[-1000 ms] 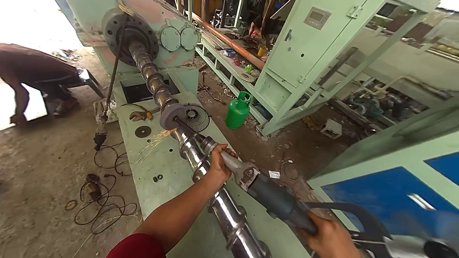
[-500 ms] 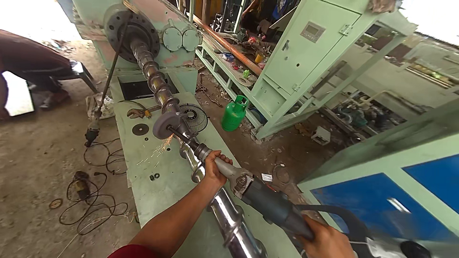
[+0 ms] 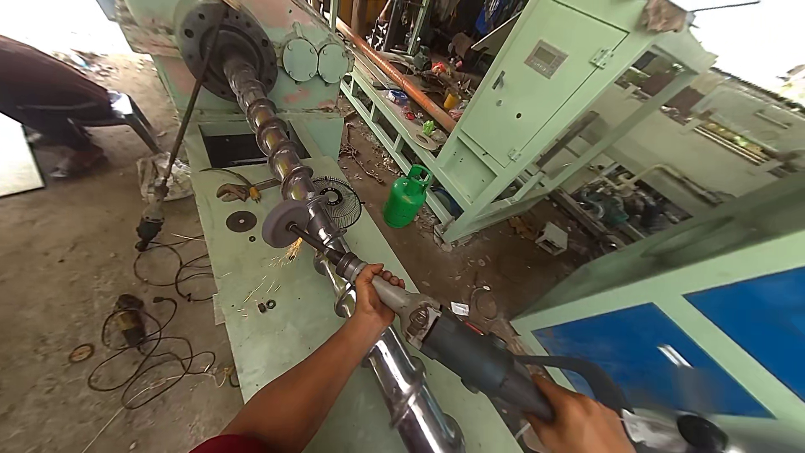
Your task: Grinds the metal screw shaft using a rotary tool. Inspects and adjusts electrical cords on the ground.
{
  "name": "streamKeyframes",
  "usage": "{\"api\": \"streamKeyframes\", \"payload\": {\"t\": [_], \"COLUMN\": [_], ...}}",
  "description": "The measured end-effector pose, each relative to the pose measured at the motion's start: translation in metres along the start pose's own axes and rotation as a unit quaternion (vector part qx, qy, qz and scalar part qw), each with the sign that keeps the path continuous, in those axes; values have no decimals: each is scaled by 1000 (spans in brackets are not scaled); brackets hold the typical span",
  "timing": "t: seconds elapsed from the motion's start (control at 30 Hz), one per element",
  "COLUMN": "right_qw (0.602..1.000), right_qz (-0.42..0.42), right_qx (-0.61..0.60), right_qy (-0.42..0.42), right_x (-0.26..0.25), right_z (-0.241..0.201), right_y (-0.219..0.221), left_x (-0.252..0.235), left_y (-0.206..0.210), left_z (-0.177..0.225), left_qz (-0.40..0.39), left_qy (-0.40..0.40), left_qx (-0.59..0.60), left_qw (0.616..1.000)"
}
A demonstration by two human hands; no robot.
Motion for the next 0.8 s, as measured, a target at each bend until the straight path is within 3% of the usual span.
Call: {"api": "streamKeyframes", "payload": {"t": [0.8], "right_qw": [998], "right_qz": [10], "right_qx": [-52], "right_qy": [41], "right_x": [-4], "right_z": [17], "right_y": [31], "left_x": [-15], "left_y": [16], "left_z": [-1], "left_qz": [-2], "left_qy": [-23], "left_qx": [-62], "left_qw": [998]}}
Point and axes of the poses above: each hand's wrist, its own x-axis away from the middle knuckle, its own y-axis out of the palm, z = x × y, the point moved 6 cm from there along -x, towards the middle knuckle, and after that the axes turned 15 degrees about -x, right-handed, at the moved point
